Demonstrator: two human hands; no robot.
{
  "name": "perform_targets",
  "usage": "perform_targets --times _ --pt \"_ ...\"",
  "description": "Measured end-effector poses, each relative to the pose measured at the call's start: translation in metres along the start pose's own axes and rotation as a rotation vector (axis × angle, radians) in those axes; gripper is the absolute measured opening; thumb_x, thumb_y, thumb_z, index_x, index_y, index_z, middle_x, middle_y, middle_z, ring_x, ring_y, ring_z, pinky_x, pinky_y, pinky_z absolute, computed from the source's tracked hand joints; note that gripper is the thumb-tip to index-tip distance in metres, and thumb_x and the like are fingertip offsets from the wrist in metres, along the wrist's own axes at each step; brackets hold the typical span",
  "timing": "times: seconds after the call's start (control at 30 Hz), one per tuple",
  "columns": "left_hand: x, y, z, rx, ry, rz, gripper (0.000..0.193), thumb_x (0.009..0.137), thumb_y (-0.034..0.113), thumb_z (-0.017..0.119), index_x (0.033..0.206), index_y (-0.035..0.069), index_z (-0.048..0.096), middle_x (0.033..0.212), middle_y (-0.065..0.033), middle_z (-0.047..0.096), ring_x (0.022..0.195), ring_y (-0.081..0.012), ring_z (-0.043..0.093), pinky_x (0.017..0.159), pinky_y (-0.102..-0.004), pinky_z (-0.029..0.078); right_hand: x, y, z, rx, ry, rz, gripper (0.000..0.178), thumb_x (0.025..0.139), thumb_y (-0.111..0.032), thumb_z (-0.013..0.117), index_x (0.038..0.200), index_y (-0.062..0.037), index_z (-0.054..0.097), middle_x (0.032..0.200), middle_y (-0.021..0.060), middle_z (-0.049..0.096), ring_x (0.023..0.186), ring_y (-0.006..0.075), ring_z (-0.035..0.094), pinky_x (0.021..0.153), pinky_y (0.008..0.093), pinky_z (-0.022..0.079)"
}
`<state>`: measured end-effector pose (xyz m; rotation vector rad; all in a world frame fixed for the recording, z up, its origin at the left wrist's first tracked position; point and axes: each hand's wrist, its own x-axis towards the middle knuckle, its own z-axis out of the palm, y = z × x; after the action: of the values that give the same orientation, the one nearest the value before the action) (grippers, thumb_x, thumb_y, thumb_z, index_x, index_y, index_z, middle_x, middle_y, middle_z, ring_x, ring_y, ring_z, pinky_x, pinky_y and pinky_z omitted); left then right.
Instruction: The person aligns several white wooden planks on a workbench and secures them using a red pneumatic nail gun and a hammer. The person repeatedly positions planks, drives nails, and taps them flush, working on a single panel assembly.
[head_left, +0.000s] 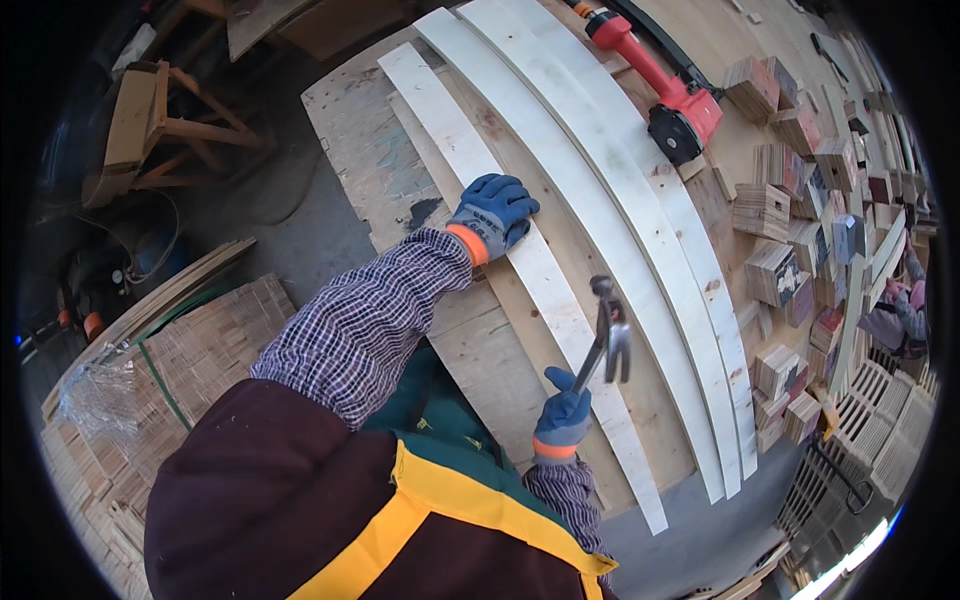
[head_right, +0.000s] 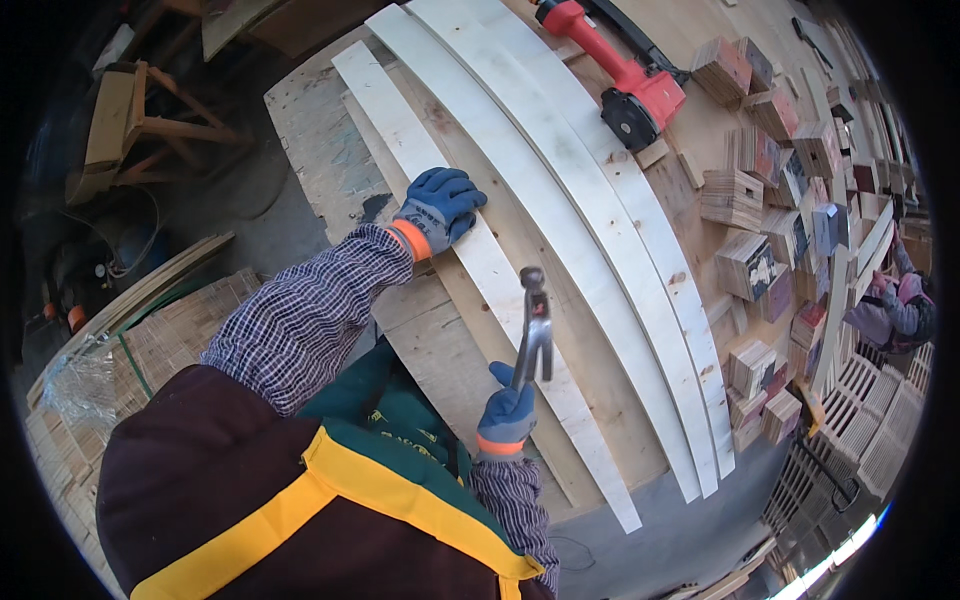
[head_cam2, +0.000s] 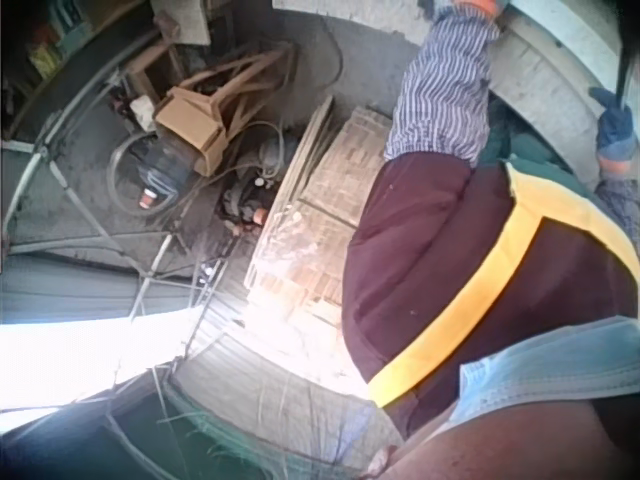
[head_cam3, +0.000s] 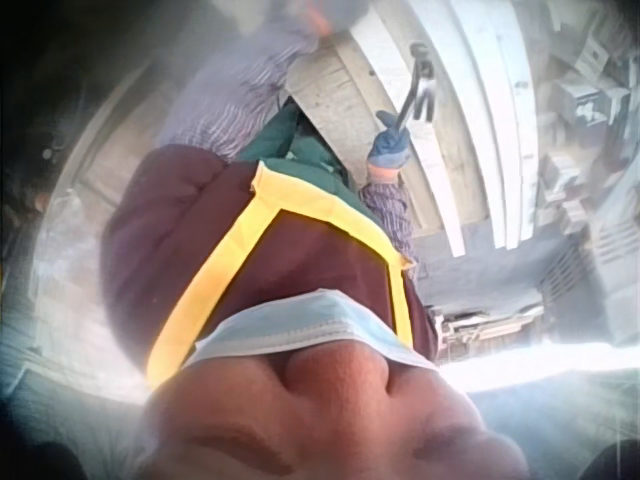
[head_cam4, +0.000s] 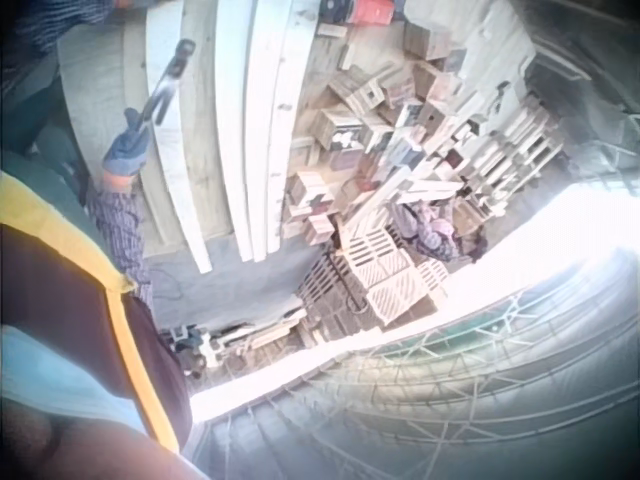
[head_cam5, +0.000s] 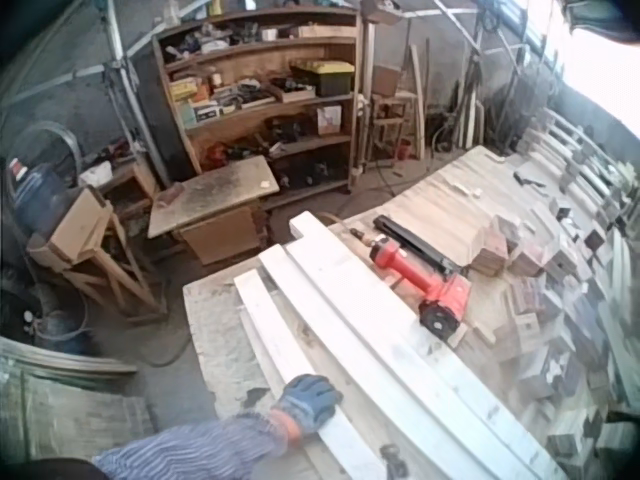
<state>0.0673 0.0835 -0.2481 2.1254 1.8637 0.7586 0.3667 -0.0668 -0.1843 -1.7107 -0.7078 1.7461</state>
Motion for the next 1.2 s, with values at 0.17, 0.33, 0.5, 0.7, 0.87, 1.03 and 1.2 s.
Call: perform_targets --times 0.17,0.33,0.5,0.7,0.87,1.03,1.2 --pt "0.002 -0.002 0.004 0.024 0.053 0.025 0.027 0.074 0.02 0.069 0.1 0.015 0.068 0.104 -0.0078 0.064 0.109 -0.0287 0.057 0.098 -0.0432 0.043 0.009 0.007 0.019 -0.807 0.051 -0.209 0.02 0.097 -0.01 0.047 0.095 -0.0061 0.066 0.092 0.0146 0.067 0.091 0.0295 0.065 0.079 0.0354 0.049" --pt "0.015 -0.012 0.014 0.01 -0.005 0.162 0.025 0.071 0.014 0.066 0.096 0.014 0.067 0.096 -0.0105 0.064 0.097 -0.0333 0.06 0.087 -0.0463 0.046 -0.016 -0.014 0.058 -0.458 0.15 -0.253 0.018 0.096 -0.02 0.054 0.102 -0.0067 0.064 0.089 0.0177 0.067 0.079 0.0378 0.065 0.07 0.0416 0.051" --pt "0.009 -0.021 0.015 0.086 -0.011 0.217 0.033 0.077 0.016 0.067 0.11 0.016 0.068 0.108 -0.0085 0.066 0.108 -0.031 0.059 0.096 -0.0435 0.045 -0.022 0.019 0.032 -0.818 0.146 0.165 0.026 0.096 -0.031 0.051 0.099 -0.0076 0.062 0.092 0.0232 0.064 0.08 0.0446 0.06 0.068 0.0467 0.049" --pt "0.005 -0.027 0.021 0.135 -0.032 0.251 0.03 0.079 0.016 0.067 0.109 0.014 0.069 0.108 -0.0093 0.066 0.108 -0.031 0.059 0.097 -0.0427 0.045 -0.079 0.157 -0.091 -0.391 0.684 -0.028 0.028 0.096 -0.031 0.051 0.094 -0.0067 0.064 0.087 0.0164 0.068 0.078 0.0291 0.065 0.071 0.0444 0.048" --pt "0.006 -0.03 0.021 0.182 -0.068 0.284 0.029 0.08 0.012 0.065 0.109 0.012 0.068 0.106 -0.0105 0.067 0.105 -0.0313 0.06 0.096 -0.0415 0.046 -0.12 0.205 -0.222 0.679 1.126 0.049 0.016 0.086 -0.018 0.057 0.073 -0.0092 0.059 0.067 0.0028 0.054 0.067 0.0159 0.051 0.071 0.0285 0.042" --pt "0.006 -0.035 0.026 0.22 -0.064 0.293 0.029 0.08 0.01 0.064 0.109 0.012 0.067 0.106 -0.0113 0.066 0.104 -0.0317 0.06 0.095 -0.0406 0.046 -0.105 0.187 -0.146 0.944 0.943 -0.065 0.023 0.089 -0.024 0.058 0.075 -0.007 0.063 0.064 0.0012 0.057 0.063 0.0144 0.055 0.062 0.026 0.04" --pt "0.008 -0.038 0.027 0.29 -0.064 0.315 0.029 0.081 0.009 0.06 0.109 0.012 0.067 0.105 -0.0122 0.066 0.103 -0.0322 0.061 0.093 -0.0416 0.047 -0.084 0.123 -0.052 -0.545 0.293 0.106 0.044 0.097 -0.05 0.045 0.105 -0.0096 0.06 0.088 0.0228 0.066 0.084 0.0451 0.062 0.075 0.0491 0.05"
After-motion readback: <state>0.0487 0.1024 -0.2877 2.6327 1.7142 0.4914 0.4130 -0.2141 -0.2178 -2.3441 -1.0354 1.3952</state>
